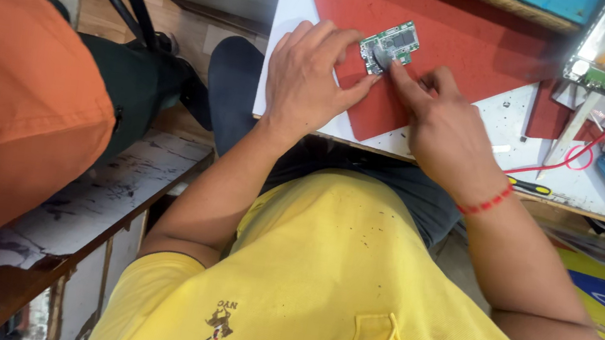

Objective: The person sits on the floor and repeatedly rubs a small green circuit board with a small abrasive pad. They hold the board with the left hand and scrub its surface with the right hand, occasionally flipping it over to treat the other side. The board is placed on a red mat on a low table.

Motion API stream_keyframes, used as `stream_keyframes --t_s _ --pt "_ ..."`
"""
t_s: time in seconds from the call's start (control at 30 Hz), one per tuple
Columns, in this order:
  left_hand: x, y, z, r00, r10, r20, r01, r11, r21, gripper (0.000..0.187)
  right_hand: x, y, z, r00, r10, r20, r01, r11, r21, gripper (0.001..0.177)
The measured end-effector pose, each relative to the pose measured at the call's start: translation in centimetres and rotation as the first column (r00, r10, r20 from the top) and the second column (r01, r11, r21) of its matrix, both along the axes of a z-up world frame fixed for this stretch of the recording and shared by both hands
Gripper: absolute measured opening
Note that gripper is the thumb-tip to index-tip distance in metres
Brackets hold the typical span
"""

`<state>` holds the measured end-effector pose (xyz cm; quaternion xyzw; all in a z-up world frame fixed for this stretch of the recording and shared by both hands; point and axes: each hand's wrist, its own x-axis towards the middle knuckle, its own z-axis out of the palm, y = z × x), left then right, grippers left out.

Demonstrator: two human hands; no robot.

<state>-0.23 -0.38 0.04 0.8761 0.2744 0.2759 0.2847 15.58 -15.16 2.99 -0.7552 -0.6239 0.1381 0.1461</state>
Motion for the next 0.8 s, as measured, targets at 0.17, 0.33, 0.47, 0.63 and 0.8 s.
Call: stream_keyframes --t_s 0.17,0.33,0.47,0.63,0.8 --pt "0.1 0.3 -0.2 1.0 -0.011 -0.009 0.011 1.0 -0.018 0.053 -0.3 1.2 -0.4 0.998 -0.044 -0.043 0.042 0.998 -0.052 0.065" --pt "0.0 0.5 -0.1 1.0 -0.03 -0.002 0.03 0.999 -0.044 0.056 -1.2 -0.9 1.1 0.993 -0.084 -0.086 0.08 0.996 -0.045 0.067" --pt "0.2 0.6 0.2 0.998 -0.021 -0.052 0.017 0.996 -0.083 0.056 -0.8 1.8 -1.0 0.998 -0.041 -0.057 0.042 0.999 0.013 0.063" --pt "0.1 0.4 -0.2 1.0 0.003 -0.003 -0.003 1.0 -0.028 0.053 0.0 -0.8 -0.2 0.985 -0.148 -0.09 0.154 0.986 0.066 0.06" --pt "0.5 0.5 0.5 0.999 -0.028 -0.016 0.029 0.996 0.09 0.046 0.4 -0.5 -0.6 0.998 -0.062 -0.031 0.064 0.996 0.054 0.063"
